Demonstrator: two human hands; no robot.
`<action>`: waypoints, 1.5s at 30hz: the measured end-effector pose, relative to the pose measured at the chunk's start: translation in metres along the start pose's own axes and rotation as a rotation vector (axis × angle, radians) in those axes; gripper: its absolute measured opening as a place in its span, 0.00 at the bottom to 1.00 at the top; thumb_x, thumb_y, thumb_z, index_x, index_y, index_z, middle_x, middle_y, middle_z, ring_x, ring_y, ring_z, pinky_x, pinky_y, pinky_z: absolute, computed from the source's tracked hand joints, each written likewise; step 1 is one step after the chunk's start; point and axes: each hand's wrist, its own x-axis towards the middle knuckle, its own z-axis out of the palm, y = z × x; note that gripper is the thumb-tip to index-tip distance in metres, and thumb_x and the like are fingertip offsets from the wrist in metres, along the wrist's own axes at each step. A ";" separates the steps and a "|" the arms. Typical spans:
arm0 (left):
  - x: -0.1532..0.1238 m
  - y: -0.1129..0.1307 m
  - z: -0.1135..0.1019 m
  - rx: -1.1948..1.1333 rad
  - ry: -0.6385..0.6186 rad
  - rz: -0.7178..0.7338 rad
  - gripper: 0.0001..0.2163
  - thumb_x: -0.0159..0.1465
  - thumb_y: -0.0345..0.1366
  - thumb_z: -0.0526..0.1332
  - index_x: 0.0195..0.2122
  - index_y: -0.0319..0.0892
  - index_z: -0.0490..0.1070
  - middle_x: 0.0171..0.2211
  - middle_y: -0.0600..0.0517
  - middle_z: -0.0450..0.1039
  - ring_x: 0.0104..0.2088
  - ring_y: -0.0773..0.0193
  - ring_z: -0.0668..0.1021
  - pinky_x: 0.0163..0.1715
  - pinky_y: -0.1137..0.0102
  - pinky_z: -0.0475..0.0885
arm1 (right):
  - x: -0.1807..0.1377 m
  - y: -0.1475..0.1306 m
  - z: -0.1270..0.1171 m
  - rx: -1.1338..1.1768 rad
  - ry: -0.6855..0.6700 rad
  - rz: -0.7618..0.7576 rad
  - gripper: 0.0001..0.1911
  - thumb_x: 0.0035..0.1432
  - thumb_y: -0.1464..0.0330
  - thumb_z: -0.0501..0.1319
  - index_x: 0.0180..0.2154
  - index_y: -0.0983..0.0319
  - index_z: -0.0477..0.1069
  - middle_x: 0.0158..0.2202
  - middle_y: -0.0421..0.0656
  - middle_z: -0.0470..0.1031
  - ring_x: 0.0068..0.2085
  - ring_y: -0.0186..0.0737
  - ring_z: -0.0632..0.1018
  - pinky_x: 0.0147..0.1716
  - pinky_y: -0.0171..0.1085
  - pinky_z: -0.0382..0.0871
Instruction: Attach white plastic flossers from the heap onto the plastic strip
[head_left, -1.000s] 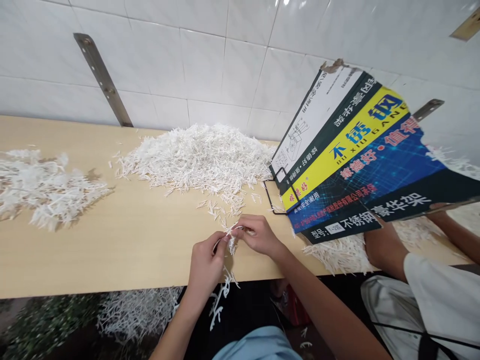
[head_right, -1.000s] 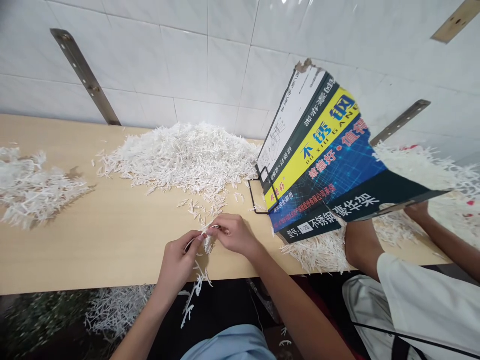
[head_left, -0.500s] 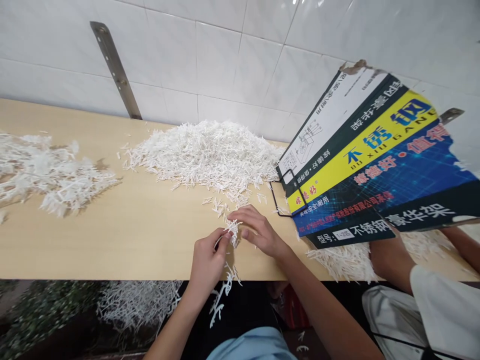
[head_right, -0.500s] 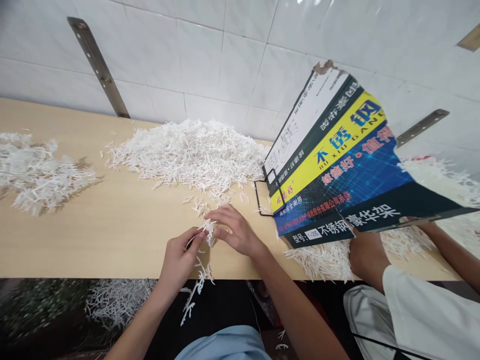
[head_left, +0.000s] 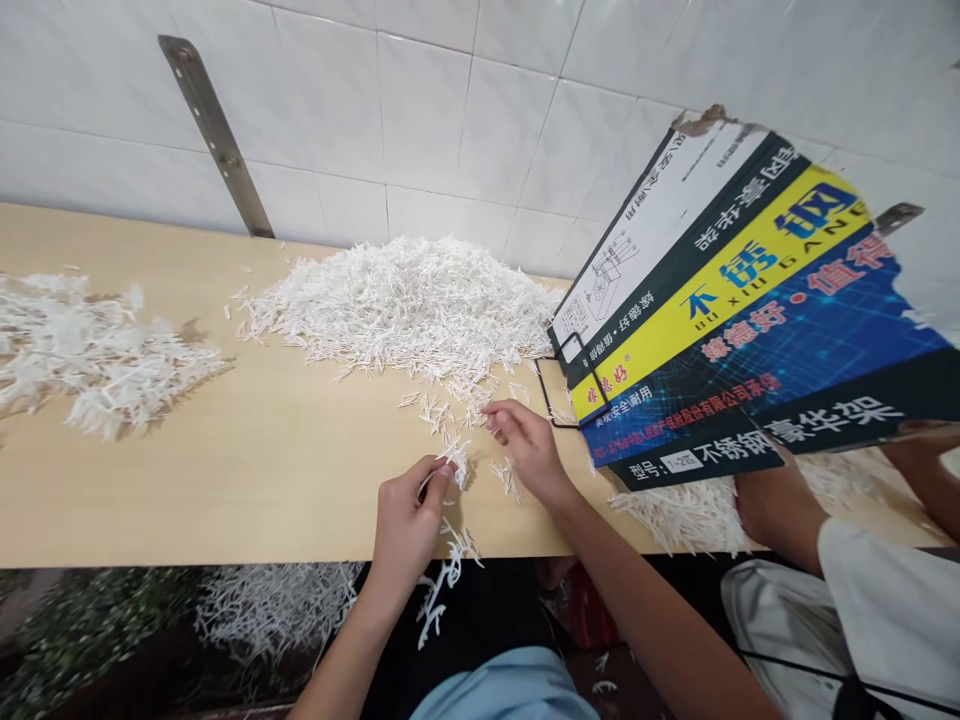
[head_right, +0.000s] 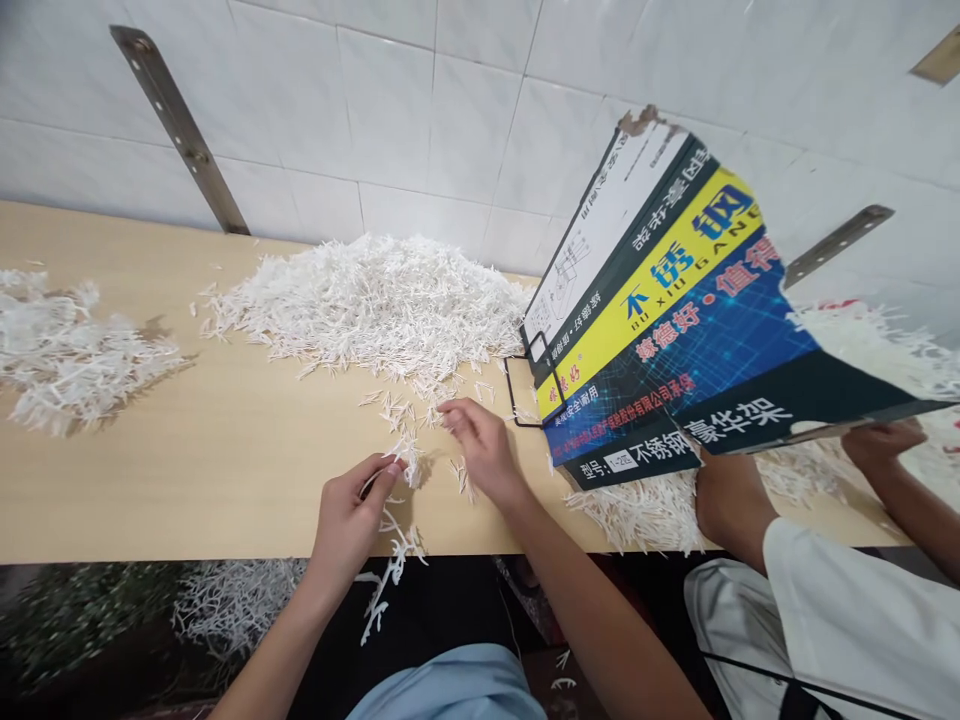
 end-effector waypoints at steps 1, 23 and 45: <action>0.000 0.001 0.000 -0.007 0.002 -0.005 0.15 0.69 0.46 0.60 0.38 0.41 0.81 0.36 0.51 0.83 0.34 0.61 0.79 0.34 0.72 0.69 | -0.001 -0.006 0.001 -0.093 -0.096 -0.082 0.17 0.71 0.57 0.58 0.53 0.57 0.76 0.46 0.48 0.78 0.47 0.47 0.77 0.47 0.45 0.73; -0.002 -0.004 0.000 -0.152 0.113 -0.028 0.16 0.67 0.48 0.63 0.38 0.39 0.81 0.38 0.49 0.83 0.39 0.59 0.81 0.40 0.71 0.72 | 0.006 0.004 -0.004 0.113 0.029 0.029 0.16 0.68 0.53 0.60 0.49 0.56 0.71 0.46 0.46 0.76 0.46 0.44 0.77 0.46 0.42 0.73; 0.007 0.004 0.008 -0.140 -0.085 0.039 0.15 0.67 0.46 0.63 0.32 0.39 0.80 0.31 0.51 0.80 0.33 0.61 0.79 0.34 0.71 0.70 | 0.000 0.009 -0.004 0.207 0.303 0.096 0.23 0.70 0.51 0.55 0.29 0.59 0.70 0.29 0.43 0.73 0.30 0.40 0.74 0.33 0.40 0.70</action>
